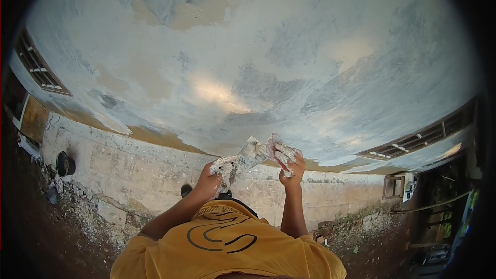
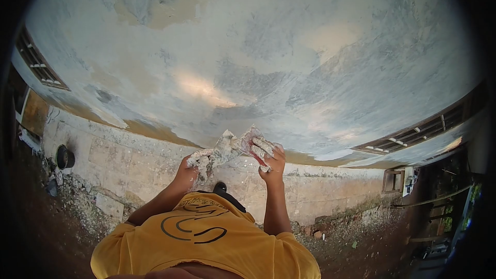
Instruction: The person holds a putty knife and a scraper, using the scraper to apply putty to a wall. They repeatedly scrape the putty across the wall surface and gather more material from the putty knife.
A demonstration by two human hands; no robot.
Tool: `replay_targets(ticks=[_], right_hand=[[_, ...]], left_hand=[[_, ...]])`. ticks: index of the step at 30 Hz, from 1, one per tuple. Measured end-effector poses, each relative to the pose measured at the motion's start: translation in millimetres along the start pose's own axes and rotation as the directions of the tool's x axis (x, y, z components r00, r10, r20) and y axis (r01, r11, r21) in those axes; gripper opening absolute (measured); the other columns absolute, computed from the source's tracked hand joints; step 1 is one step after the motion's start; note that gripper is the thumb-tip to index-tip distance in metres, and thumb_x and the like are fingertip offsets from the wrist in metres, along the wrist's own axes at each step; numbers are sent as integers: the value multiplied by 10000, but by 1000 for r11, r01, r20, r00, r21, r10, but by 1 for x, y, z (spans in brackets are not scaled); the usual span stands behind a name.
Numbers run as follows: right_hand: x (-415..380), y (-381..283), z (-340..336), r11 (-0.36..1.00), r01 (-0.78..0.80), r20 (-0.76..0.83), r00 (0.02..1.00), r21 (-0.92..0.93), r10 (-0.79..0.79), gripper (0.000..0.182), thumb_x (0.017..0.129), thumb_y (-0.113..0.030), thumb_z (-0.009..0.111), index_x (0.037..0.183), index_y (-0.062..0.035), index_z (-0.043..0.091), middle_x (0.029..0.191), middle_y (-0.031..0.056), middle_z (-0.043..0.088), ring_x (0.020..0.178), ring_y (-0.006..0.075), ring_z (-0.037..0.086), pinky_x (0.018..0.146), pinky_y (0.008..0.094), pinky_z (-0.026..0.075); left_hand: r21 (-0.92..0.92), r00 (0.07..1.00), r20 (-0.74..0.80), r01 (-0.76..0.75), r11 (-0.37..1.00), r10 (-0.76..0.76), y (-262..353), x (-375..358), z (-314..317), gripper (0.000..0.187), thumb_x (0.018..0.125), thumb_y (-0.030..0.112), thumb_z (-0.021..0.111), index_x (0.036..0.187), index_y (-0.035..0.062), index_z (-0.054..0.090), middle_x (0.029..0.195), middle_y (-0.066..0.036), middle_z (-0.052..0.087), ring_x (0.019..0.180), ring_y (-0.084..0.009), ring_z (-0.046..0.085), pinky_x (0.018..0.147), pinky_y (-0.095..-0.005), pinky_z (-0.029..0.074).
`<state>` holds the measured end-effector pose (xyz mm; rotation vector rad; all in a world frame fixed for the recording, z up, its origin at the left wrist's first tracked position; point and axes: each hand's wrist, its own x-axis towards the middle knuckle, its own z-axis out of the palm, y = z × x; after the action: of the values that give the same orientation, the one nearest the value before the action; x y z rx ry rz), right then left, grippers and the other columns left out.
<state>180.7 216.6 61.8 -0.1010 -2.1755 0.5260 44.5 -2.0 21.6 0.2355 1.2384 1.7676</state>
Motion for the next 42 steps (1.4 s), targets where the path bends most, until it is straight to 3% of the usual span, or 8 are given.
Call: replay_targets(ticks=[1, 6, 8, 12, 16, 20, 32, 42], right_hand=[[3, -1, -1, 1000, 7, -12, 1000, -13, -7, 276, 498, 48, 533, 757, -17, 600, 925, 157, 642, 853, 336, 604, 755, 390, 432], [-18, 20, -5, 992, -123, -144, 981, 30, 126, 212, 596, -12, 521, 790, 16, 602, 859, 195, 624, 796, 367, 589, 764, 420, 448], [-22, 18, -10, 936, -349, -204, 920, -36, 335, 185, 667, -59, 527, 807, 27, 611, 860, 202, 618, 768, 356, 594, 756, 384, 455], [23, -31, -23, 860, -438, -187, 851, 261, 490, 271, 799, -125, 512, 1006, 43, 565, 846, 155, 618, 806, 232, 604, 734, 307, 450], [44, -56, -41, 932, -350, -6, 936, -94, 351, 305, 689, 35, 499, 991, 23, 539, 779, 206, 596, 683, 374, 578, 634, 369, 462], [58, -69, -28, 888, -193, 184, 939, -418, 291, 336, 567, 50, 561, 894, -25, 539, 712, 150, 583, 625, 354, 548, 586, 391, 440], [74, -78, -16, 923, -35, 257, 956, -383, 143, 289, 554, 54, 566, 815, -69, 557, 661, 109, 583, 586, 308, 540, 560, 368, 424], [78, -73, -3, 926, -14, 310, 940, -376, 140, 283, 563, 58, 560, 815, -70, 570, 650, 108, 582, 574, 304, 539, 547, 364, 418]], left_hand=[[-31, 992, 121, -44, 999, 47, -1, 2, -2, 394, 820, -85, 404, 1210, -31, 406, 1092, -157, 563, 935, -218, 591, 777, -347, 494], [-95, 988, 77, -125, 988, 133, 10, -3, 9, 376, 809, -85, 386, 1171, -30, 473, 1033, -122, 587, 895, -187, 588, 765, -301, 481], [-66, 982, 52, -177, 982, 181, 10, 0, 12, 407, 791, -94, 352, 1174, -30, 473, 997, -110, 593, 852, -172, 591, 753, -280, 472], [-40, 954, 80, -287, 957, 290, 6, 11, 15, 398, 795, -91, 356, 1168, -31, 480, 928, -83, 591, 775, -141, 564, 701, -256, 455], [17, 963, 76, -262, 965, 260, 3, 18, 17, 372, 816, -81, 359, 1164, -32, 481, 902, -78, 582, 743, -118, 531, 658, -233, 430], [72, 969, 94, -236, 969, 229, -6, 23, 17, 361, 824, -80, 362, 1161, -35, 484, 933, -95, 589, 812, -131, 549, 710, -242, 439], [58, 970, 47, -241, 969, 238, 7, 15, 19, 383, 794, -109, 372, 1149, -44, 503, 1024, -113, 602, 930, -146, 565, 802, -253, 432], [119, 959, -36, -275, 954, 281, 5, 7, 21, 397, 790, -112, 339, 1135, -34, 521, 964, -83, 612, 823, -121, 565, 708, -240, 438]])
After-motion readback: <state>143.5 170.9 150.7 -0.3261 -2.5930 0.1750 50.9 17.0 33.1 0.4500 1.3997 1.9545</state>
